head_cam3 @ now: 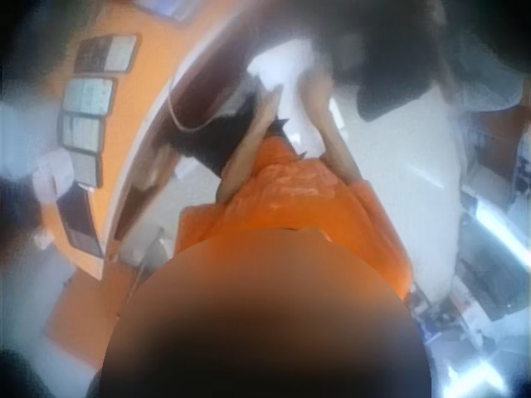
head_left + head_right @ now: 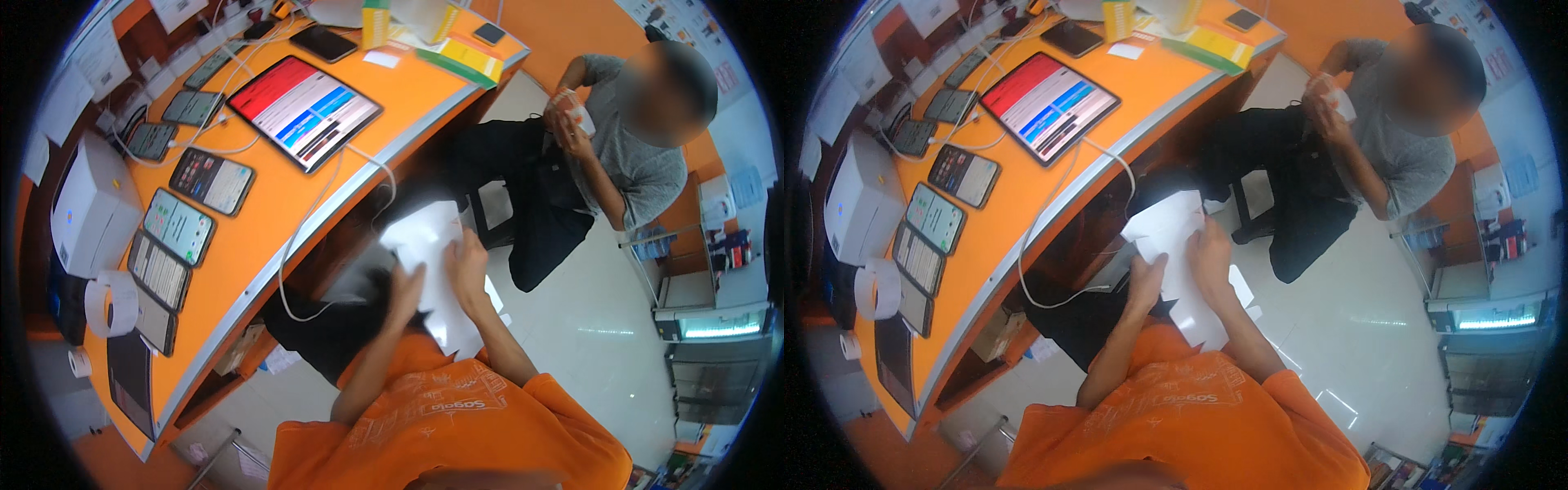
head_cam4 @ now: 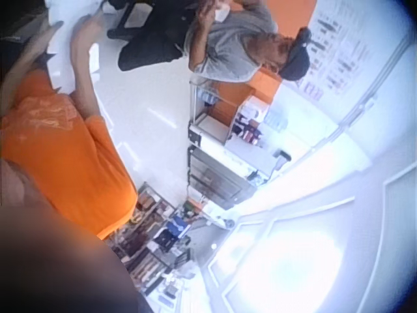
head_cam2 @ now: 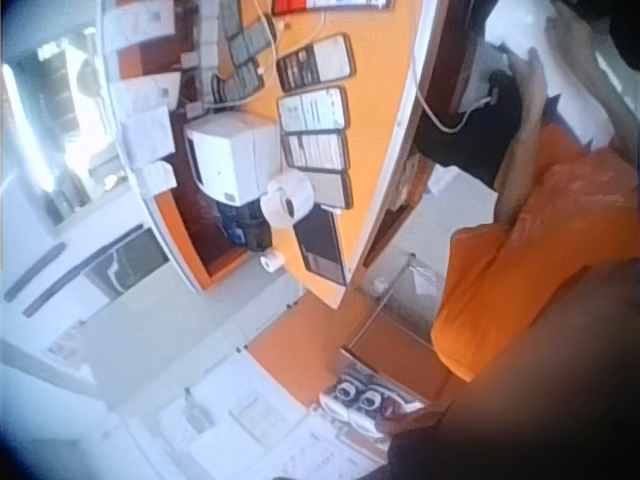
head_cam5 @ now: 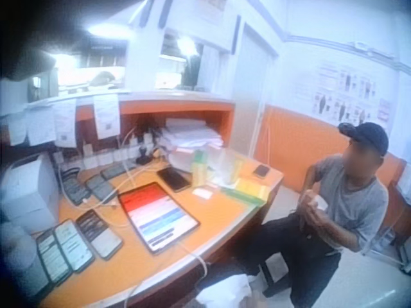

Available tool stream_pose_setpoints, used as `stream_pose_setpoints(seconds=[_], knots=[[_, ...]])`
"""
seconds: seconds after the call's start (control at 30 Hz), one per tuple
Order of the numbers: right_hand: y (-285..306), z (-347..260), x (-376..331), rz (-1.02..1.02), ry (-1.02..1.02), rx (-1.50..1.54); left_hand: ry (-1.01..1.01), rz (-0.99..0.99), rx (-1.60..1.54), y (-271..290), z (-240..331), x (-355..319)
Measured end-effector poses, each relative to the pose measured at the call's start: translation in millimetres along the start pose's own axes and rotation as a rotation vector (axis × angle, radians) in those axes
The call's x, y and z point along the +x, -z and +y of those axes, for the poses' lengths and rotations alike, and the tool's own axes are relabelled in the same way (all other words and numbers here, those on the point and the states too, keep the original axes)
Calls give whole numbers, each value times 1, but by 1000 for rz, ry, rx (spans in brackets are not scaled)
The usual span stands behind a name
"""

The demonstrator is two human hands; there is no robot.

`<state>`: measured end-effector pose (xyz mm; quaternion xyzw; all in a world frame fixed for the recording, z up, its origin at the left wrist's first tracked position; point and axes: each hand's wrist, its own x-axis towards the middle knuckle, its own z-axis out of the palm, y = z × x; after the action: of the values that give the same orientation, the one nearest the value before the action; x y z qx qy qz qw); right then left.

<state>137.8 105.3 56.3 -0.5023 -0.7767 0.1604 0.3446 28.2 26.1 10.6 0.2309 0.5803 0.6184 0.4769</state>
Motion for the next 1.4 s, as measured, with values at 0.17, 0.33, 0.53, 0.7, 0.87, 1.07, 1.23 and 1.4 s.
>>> stream_pose_setpoints(seconds=[0.17, 0.33, 0.53, 0.7, 0.87, 1.07, 1.23, 1.4], knots=[[0, -6, 0, -7, 16, -105, 54, 16, 14, -8, 5, -10], [-5, -5, -3, -5, 38, -123, 31, 12, -13, -11, 9, -16], [0, 9, 0, -86, 23, -108, 76, 15, -159, -8, -1, -18], [25, 45, 38, -474, -558, 372, 310, -4, -391, 6, -20, -10], [28, 49, 49, -673, -576, 438, 281, -4, -456, 8, -25, -8], [35, 39, 48, -694, -526, 475, 305, 0, -445, 10, -26, -5], [31, 49, 47, -709, -501, 545, 212, -32, -309, 16, -49, 5], [10, 40, 32, -476, -176, 156, 172, -12, -250, 18, -76, 11]])
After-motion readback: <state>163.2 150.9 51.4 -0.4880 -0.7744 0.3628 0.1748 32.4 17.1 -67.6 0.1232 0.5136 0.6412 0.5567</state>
